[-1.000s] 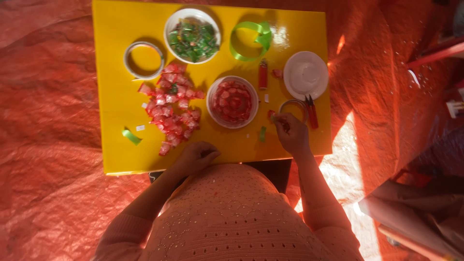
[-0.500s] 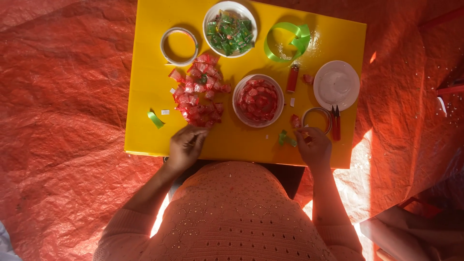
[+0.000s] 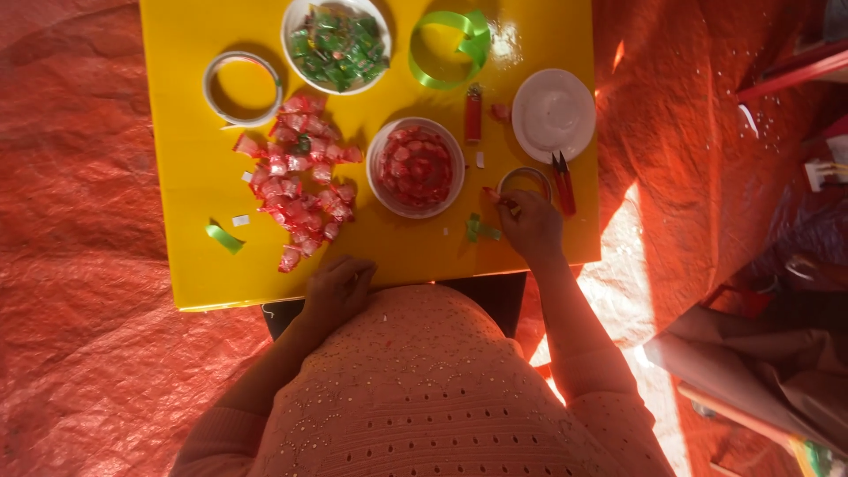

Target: The person wraps small red candies with white tape, using scissors to cut the tape and a lighter to seal the edges. They place the wrapped candies into a white bowl on a yellow table.

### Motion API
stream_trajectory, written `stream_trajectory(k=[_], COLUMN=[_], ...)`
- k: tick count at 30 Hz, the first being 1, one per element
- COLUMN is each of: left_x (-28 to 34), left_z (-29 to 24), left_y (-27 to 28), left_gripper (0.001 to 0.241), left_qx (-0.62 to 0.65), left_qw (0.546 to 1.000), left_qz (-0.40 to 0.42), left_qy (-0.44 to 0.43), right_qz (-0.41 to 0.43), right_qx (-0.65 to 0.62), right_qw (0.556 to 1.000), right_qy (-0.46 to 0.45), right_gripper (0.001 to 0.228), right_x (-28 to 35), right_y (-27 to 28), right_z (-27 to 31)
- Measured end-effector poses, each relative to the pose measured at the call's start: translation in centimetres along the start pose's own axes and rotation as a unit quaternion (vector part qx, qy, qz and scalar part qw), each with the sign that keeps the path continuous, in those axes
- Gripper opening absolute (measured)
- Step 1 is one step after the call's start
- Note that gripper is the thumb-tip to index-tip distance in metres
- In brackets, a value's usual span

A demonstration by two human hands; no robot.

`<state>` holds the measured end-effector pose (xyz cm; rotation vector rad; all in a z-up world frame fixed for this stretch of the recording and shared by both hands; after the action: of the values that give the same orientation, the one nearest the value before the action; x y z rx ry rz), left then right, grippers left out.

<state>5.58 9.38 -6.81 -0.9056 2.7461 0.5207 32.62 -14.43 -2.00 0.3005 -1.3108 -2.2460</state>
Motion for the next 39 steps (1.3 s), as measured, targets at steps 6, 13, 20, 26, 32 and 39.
stream_trajectory(k=[6, 13, 20, 26, 32, 39], left_x=[-1.2, -0.8, -0.5, -0.2, -0.1, 0.0], left_z=[-1.7, -1.0, -0.9, -0.2, 0.0, 0.2], left_y=[-0.1, -0.5, -0.4, -0.4, -0.4, -0.4], left_gripper=[0.005, 0.005, 0.004, 0.004, 0.003, 0.003], left_qx=[-0.064, -0.115, -0.128, -0.134, -0.134, -0.159], left_qw=[0.997, 0.992, 0.99, 0.988, 0.988, 0.983], left_qz=[0.022, 0.033, 0.046, 0.051, 0.05, 0.052], left_qy=[-0.029, -0.033, -0.043, -0.049, -0.064, -0.076], right_qz=[-0.096, 0.045, 0.035, 0.073, 0.084, 0.024], right_qx=[0.011, -0.04, -0.026, -0.025, -0.029, -0.101], right_qw=[0.995, 0.998, 0.998, 0.996, 0.994, 0.992], right_qy=[0.034, 0.019, 0.046, 0.047, 0.069, 0.069], right_gripper=[0.017, 0.07, 0.02, 0.044, 0.054, 0.022], right_x=[1.0, 3.4, 2.6, 3.6, 5.3, 3.8], right_y=[0.7, -2.8, -7.1, -1.9, -3.5, -5.2], right_z=[0.6, 2.2, -1.6, 3.7, 2.6, -0.5])
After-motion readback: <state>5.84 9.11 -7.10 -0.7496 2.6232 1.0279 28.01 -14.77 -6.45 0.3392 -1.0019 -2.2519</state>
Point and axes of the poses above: each hand's wrist, its own x-axis away from the middle knuckle, its own y-axis out of the back of the hand, z = x × y, the point moved 2 cm from there along -x, towards the middle knuckle, and after that the axes turned 1 degree about -z, right-handed, at the moved point
